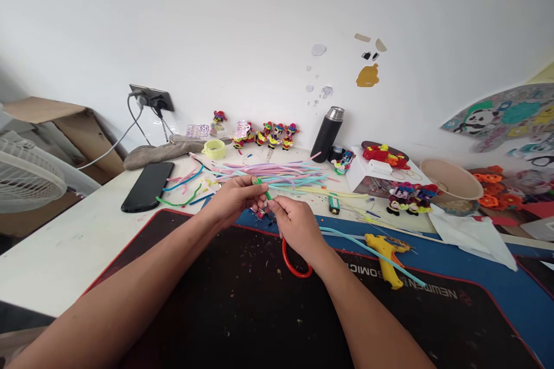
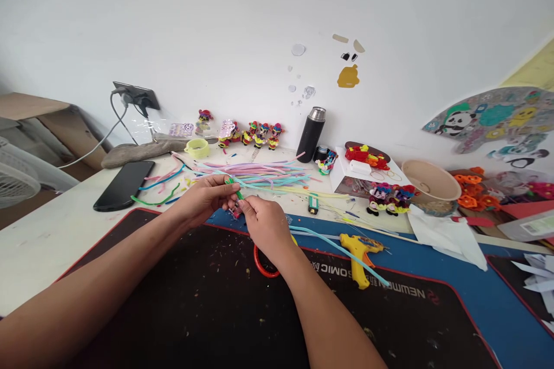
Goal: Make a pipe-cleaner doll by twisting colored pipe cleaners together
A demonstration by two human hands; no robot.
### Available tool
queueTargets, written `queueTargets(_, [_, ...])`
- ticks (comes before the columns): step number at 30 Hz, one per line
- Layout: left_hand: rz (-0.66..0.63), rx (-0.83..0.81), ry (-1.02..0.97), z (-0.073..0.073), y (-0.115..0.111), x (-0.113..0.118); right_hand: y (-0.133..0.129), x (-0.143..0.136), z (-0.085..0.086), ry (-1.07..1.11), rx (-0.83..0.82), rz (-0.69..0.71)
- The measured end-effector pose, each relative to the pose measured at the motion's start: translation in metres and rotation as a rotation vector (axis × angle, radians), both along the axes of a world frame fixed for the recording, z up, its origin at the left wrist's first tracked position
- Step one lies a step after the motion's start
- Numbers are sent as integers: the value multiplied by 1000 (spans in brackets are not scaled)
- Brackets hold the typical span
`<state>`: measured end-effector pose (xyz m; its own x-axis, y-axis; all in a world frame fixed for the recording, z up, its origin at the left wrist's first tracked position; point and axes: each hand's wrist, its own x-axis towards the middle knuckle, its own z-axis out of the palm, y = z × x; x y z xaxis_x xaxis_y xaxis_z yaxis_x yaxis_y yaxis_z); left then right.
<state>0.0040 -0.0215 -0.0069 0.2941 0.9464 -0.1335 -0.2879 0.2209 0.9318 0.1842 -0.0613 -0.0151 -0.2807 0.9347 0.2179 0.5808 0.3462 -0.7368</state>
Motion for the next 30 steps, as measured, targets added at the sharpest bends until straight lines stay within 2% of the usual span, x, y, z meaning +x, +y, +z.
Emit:
queueTargets(3, [0,-13,-13,1,0,0,0,0,0,21,-12,-4])
queueTargets(7, [-4,34,11,1,-1,-1,0,-1,0,199,-157,-1])
queueTargets(10, [-53,79,93,4,0,-5,0,-1,1,303,-224,9])
queueTargets(13, [-38,262,301,8,4,-14,2,1,2,358,-234,2])
queueTargets(16, [128,486,622,6,10,-22,5,4,2,440,-246,-26])
queueTargets(18, [164,597,847,-1,15,-25,6,5,2,493,-262,-46])
queueTargets(20, [128,711,1022,-10,18,-25,7,5,1,521,-272,-50])
queueTargets(23, [27,858,1175,-23,21,-22,8,4,-2,530,-280,-36])
queueTargets(30, [-68,932,1318,-32,28,-19,7,3,-5,521,-284,-28])
